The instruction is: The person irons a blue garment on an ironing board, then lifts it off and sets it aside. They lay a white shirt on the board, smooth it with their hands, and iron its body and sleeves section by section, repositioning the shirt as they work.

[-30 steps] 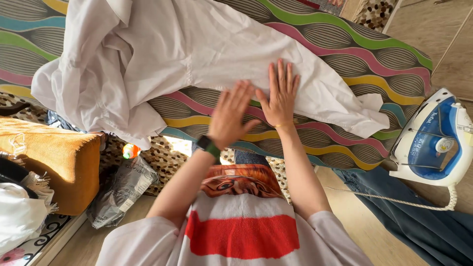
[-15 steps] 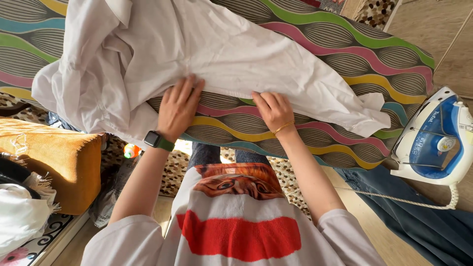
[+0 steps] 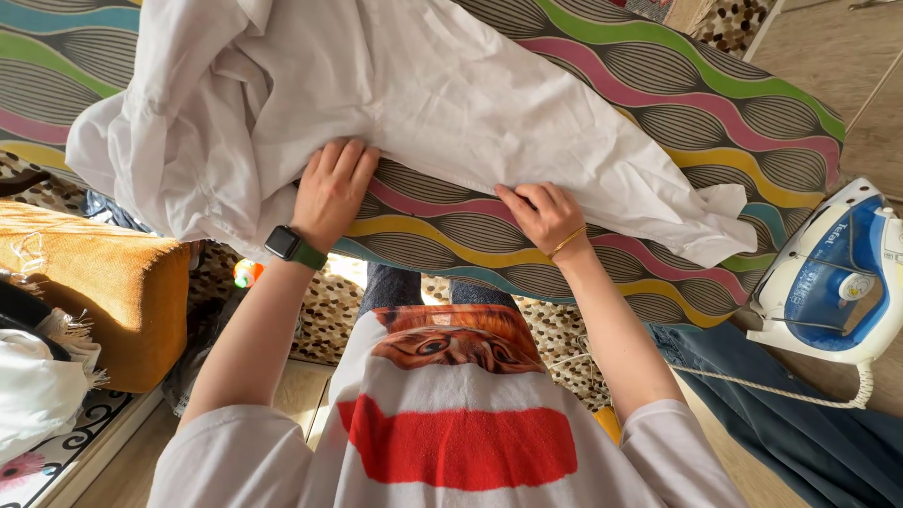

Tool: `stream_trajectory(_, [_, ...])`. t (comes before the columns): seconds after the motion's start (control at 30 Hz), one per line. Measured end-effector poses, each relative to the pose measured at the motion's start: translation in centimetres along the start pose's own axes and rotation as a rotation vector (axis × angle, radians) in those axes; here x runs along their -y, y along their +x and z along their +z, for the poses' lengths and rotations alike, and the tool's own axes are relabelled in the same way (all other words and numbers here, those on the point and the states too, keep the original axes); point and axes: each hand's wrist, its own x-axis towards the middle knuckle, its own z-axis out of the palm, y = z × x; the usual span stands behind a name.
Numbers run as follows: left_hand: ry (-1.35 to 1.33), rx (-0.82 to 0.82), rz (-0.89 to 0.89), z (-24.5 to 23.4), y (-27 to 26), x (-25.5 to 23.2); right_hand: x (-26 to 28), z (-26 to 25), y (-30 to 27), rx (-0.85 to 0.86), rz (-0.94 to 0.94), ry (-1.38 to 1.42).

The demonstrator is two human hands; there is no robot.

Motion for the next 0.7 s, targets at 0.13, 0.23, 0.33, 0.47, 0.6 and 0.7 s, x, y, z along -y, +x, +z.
stream_trajectory(0.13, [0.115, -0.092, 0.068, -1.1, 0.5, 1.4, -0.4, -0.1, -0.6, 0.011, 0.035, 0.022])
stream_trajectory(0.23, [0.007, -0.066, 0.054, -1.7, 0.7, 2.5, -0.6, -0.5, -1.1, 0.025, 0.021, 0.011])
stream_trajectory(0.33, [-0.179, -0.016, -0.021, -2.6, 1.1, 2.3, -0.4, -0.8, -0.4, 0.100, -0.009, 0.006])
stream_trajectory(0.47, [-0.222, -0.137, 0.046, -3.5, 2.2, 0.1, 0.5, 0.5, 2.2, 0.155, -0.081, -0.004])
stream_trajectory(0.6, [-0.210, -0.138, -0.124, -1.9, 2.1, 0.2, 2.9, 2.4, 6.5, 0.149, -0.095, 0.012])
stream_trajectory(0.7, [-0.310, -0.152, -0.153, -2.4, 2.2, 1.2, 4.9, 2.7, 9.6, 0.122, -0.058, -0.025])
